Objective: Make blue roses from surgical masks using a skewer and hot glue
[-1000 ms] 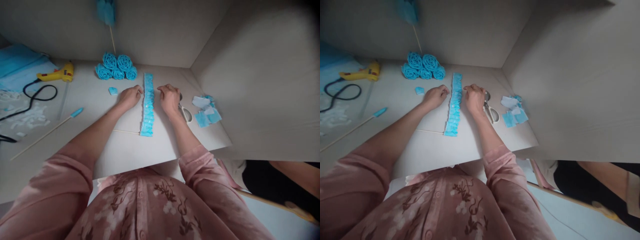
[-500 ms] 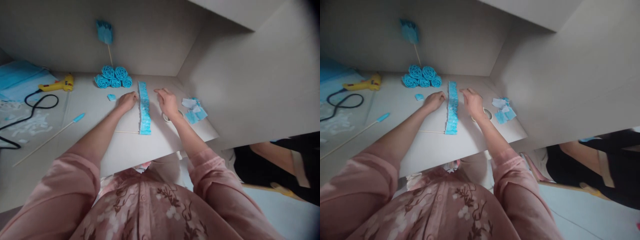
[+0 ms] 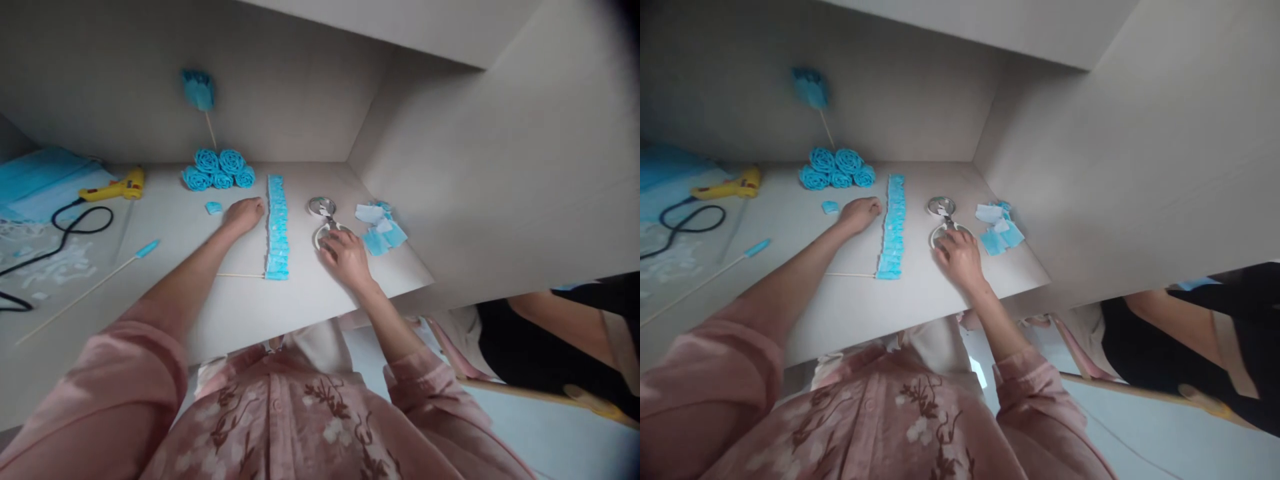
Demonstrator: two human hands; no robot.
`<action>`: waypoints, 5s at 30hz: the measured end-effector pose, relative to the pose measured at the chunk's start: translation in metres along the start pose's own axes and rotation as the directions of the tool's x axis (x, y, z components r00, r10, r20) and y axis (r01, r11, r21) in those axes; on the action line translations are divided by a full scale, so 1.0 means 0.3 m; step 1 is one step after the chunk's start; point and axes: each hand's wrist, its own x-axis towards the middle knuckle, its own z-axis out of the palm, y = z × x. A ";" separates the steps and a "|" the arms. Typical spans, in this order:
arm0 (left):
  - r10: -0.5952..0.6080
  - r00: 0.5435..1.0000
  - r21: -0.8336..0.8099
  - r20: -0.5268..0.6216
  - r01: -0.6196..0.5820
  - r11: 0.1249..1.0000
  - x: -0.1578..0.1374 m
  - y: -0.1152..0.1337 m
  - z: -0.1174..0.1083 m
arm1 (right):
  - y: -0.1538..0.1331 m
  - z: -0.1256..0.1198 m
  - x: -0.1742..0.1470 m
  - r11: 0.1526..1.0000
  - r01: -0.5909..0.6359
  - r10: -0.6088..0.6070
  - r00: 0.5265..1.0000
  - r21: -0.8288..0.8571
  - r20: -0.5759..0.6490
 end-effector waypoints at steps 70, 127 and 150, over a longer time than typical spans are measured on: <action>0.057 0.963 -0.235 -0.265 -0.122 0.964 -0.480 0.028 -0.133 | -0.327 0.107 0.307 0.435 -0.068 -0.095 0.988 0.898 0.121; 0.220 0.917 -0.120 -0.332 -0.273 0.955 -0.473 -0.010 -0.100 | -0.332 0.129 0.306 0.513 0.167 -0.197 0.978 0.842 -0.074; -0.044 0.965 0.148 -0.257 0.084 0.985 -0.446 -0.153 -0.286 | -0.232 0.189 0.363 0.454 -0.086 0.169 0.986 0.887 0.009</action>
